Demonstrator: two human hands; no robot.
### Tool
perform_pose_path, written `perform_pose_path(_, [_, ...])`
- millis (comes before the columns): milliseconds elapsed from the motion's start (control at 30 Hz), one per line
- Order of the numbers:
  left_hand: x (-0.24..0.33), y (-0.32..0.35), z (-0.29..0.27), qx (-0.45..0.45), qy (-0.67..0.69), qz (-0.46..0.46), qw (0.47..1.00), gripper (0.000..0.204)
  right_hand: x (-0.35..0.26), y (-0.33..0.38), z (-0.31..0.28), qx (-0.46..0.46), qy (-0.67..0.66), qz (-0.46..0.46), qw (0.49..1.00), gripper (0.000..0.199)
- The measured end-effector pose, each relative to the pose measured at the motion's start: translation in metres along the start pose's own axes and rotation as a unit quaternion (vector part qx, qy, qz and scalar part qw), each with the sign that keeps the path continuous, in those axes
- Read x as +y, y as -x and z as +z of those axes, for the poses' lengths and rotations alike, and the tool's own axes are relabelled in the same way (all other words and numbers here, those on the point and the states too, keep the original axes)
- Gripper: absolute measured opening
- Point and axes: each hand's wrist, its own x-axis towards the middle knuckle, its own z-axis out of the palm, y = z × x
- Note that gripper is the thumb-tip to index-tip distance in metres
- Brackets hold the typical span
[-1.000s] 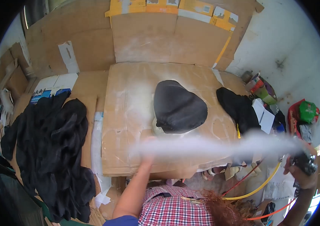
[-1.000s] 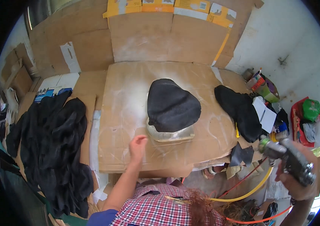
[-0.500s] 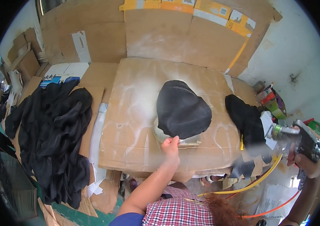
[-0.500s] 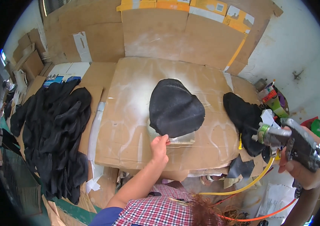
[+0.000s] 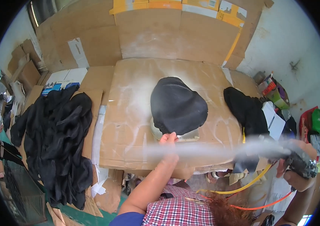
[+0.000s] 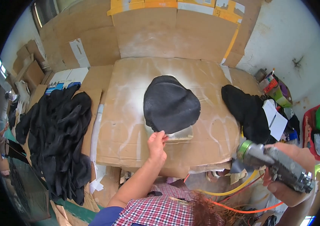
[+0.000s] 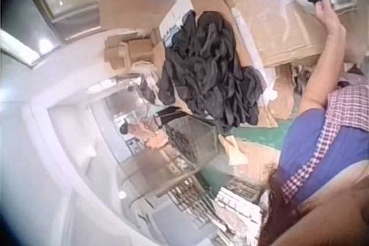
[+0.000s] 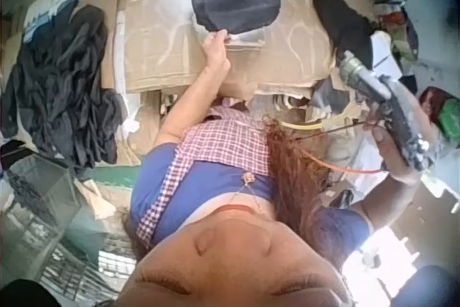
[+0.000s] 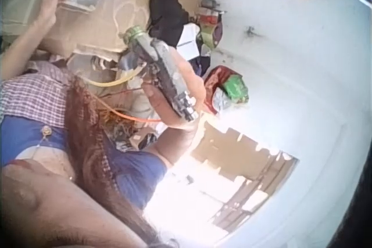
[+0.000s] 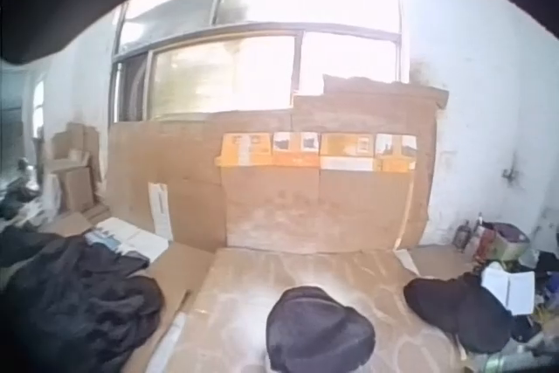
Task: The recorder is spraying glue onto fabric pieces, likely for manufacturing upholstery.
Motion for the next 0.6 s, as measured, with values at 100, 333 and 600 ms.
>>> perform_pose_path(100, [0.007, -0.002, -0.001, 0.007, -0.009, -0.025, 1.0, 0.011, -0.008, -0.002, 0.006, 0.115, -0.059, 0.135, 0.982, 0.068])
perform_pose_path(333, [0.014, -0.01, -0.016, 0.038, 0.128, -0.075, 0.988, 0.018, 0.004, 0.023, 0.028, 0.128, -0.086, 0.112, 0.982, 0.065])
perform_pose_path(600, [0.137, -0.07, -0.092, 0.0, 0.102, 0.053, 0.993, 0.019, 0.026, 0.024, 0.11, 0.014, -0.189, 0.106, 0.976, 0.058])
